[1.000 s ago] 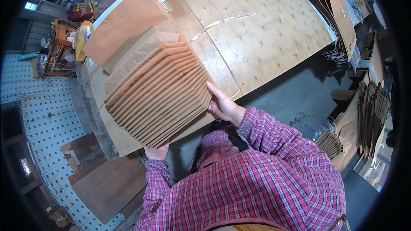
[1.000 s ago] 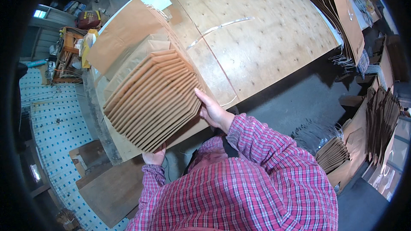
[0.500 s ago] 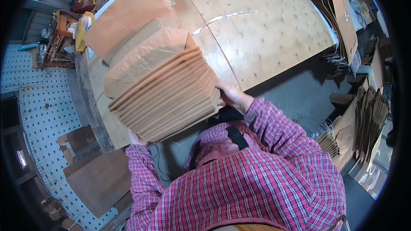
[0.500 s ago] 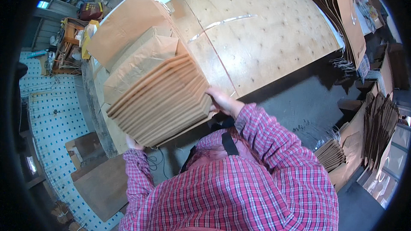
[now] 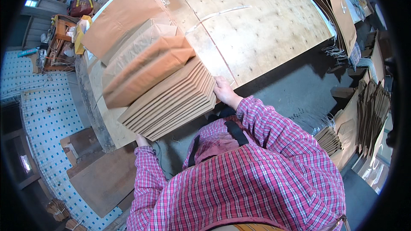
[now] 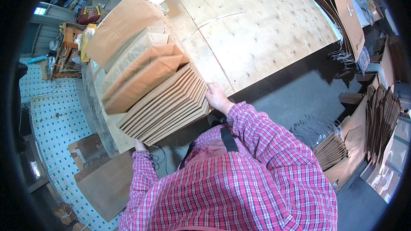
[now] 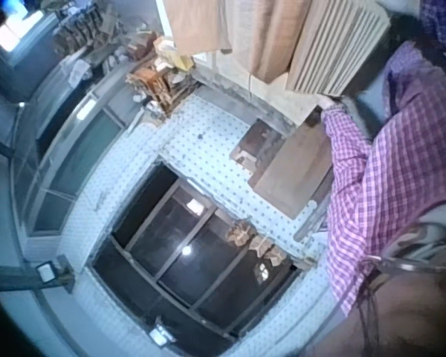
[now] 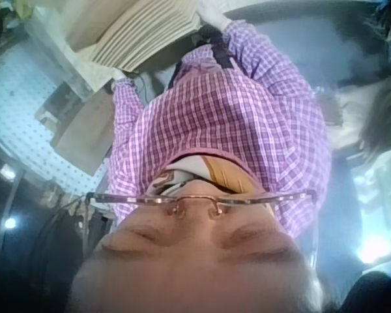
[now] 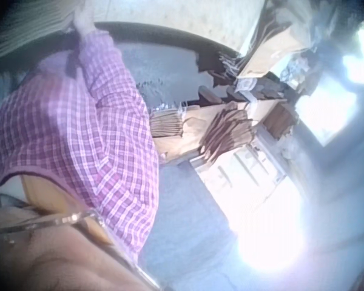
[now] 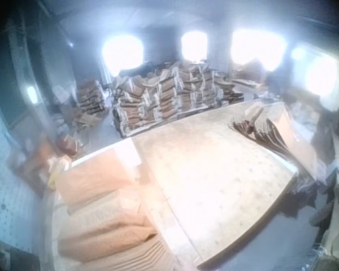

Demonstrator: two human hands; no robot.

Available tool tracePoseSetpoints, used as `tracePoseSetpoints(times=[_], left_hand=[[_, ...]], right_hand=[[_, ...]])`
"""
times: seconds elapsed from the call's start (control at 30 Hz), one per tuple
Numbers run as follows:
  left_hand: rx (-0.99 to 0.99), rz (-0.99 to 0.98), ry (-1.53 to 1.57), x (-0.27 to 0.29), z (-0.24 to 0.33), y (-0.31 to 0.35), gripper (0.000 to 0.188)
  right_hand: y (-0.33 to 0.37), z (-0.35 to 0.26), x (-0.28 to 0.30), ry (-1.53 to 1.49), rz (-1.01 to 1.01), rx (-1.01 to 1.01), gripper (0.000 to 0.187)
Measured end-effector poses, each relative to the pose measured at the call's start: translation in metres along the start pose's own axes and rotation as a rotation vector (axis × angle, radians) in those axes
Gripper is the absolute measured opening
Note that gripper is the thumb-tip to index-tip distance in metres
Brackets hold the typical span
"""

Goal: The person gathers stacks of flat brown paper bags on a wooden table, aligns them, and ties them into bundles using white string. The person repeats this process multiple times, creating several tied bundles and placing them on the table.

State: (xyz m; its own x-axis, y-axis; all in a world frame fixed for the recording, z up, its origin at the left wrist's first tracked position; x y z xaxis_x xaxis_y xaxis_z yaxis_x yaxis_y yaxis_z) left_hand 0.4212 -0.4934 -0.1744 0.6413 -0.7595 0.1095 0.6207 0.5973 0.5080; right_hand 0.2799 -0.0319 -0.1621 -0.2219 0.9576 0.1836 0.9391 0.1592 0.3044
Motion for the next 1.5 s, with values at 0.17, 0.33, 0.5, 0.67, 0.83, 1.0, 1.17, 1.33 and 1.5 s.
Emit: tracePoseSetpoints(times=[0.17, 0.33, 0.5, 0.67, 0.83, 1.0, 1.17, 1.33, 1.5], left_hand=[[0.066, -0.036, 0.281, -0.015, 0.010, 0.028, 0.054], [0.049, -0.246, 0.497, -0.024, 0.016, 0.026, 0.057], [0.262, -0.080, 0.042, 0.008, 0.010, -0.003, 0.053], [0.107, -0.094, -0.077, 0.011, 0.113, -0.049, 0.061], [-0.127, -0.309, -0.203, -0.057, 0.216, -0.076, 0.071], [-0.201, -0.501, -0.242, -0.100, 0.242, -0.071, 0.074], [-0.090, -0.289, -0.090, -0.101, 0.234, -0.084, 0.057], [-0.218, -0.524, -0.074, -0.100, 0.233, -0.076, 0.057], [-0.559, -0.472, 0.079, -0.077, 0.237, -0.025, 0.063]], right_hand=[[0.000, 0.018, -0.011, -0.359, 0.111, -0.204, 0.046], [0.013, 0.016, -0.039, -0.784, 0.135, -0.106, 0.045], [0.004, 0.011, -0.019, -0.596, 0.068, -0.299, 0.045], [-0.065, -0.092, 0.052, -0.186, 0.085, 0.017, 0.061], [-0.161, -0.185, 0.023, -0.167, -0.139, -0.088, 0.096], [-0.190, -0.191, 0.006, 0.029, -0.162, -0.155, 0.107], [-0.200, -0.181, 0.006, -0.104, -0.208, -0.166, 0.105], [-0.189, -0.184, 0.011, -0.304, -0.265, -0.092, 0.086], [-0.160, -0.194, 0.028, -0.300, -0.360, -0.010, 0.091]])
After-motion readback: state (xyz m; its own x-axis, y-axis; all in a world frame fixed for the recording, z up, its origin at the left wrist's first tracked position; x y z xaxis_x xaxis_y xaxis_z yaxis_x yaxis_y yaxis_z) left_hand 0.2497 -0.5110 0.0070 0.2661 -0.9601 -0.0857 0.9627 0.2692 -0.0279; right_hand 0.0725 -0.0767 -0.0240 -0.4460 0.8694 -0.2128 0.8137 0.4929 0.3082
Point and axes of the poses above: each hand's wrist, its own y-axis away from the middle knuckle, its own x-axis out of the back of the hand, z = x × y, the point moved 4 cm from there along -y, towards the middle knuckle, and after that the axes turned 4 degrees about -x, right-handed, at the moved point
